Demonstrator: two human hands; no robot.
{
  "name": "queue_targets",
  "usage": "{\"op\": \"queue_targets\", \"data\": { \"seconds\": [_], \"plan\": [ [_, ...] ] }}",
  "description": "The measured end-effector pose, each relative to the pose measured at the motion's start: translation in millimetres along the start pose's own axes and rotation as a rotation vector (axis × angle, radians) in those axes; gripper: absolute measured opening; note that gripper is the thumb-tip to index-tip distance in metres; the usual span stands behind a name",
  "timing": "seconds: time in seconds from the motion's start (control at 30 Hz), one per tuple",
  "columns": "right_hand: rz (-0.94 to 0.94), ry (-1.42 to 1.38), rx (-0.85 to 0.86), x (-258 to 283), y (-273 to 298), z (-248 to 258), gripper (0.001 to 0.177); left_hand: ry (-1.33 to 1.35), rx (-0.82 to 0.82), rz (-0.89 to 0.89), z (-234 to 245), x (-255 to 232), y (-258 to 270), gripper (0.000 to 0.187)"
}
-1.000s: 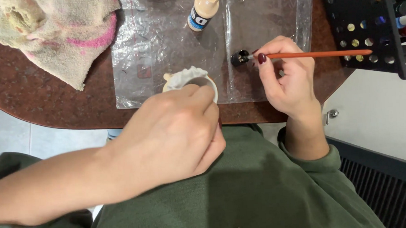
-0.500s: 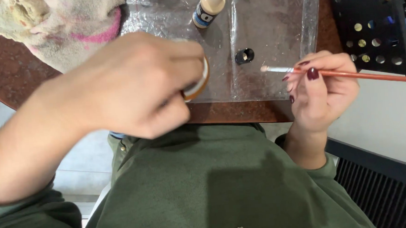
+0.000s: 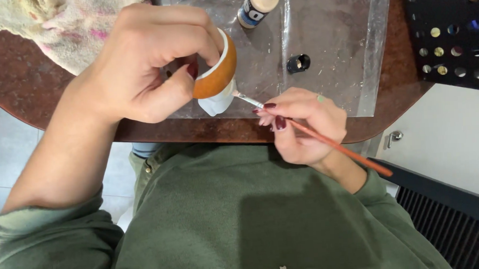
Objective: Painting details on small ceramic figurines with a fine brush.
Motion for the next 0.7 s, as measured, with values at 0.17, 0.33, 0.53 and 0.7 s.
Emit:
{"op": "queue_targets", "data": {
  "seconds": [0.17,0.33,0.53,0.7],
  "plan": [
    [0.123,0.101,-0.007,4.7,-6.0,-12.4,0.011,-0.006,-0.024,-0.009,-1.0,1.5,7.7,0.013],
    [0.155,0.136,0.008,4.8,-6.6,-16.0,0.015,-0.029,-0.040,-0.014,-0.4,-3.7,2.2,0.013],
    [0.091,0.163,0.029,2.7,-5.5,-15.1,0.015,-0.031,-0.039,-0.014,-0.6,0.1,7.0,0.015],
    [0.116,0.128,0.018,1.6,-5.2,-15.4,0.011,-0.015,-0.036,-0.020,-1.2,4.7,11.7,0.011]
  ]
}}
Point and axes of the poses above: each hand's wrist, its own y-axis away from the middle knuckle, its own z-axis out of the back of the hand, x = y × z, the point moved 3 cm from there along -y, towards the middle knuckle, and after that the axes turned 11 degrees about y, right-handed, at the moved point
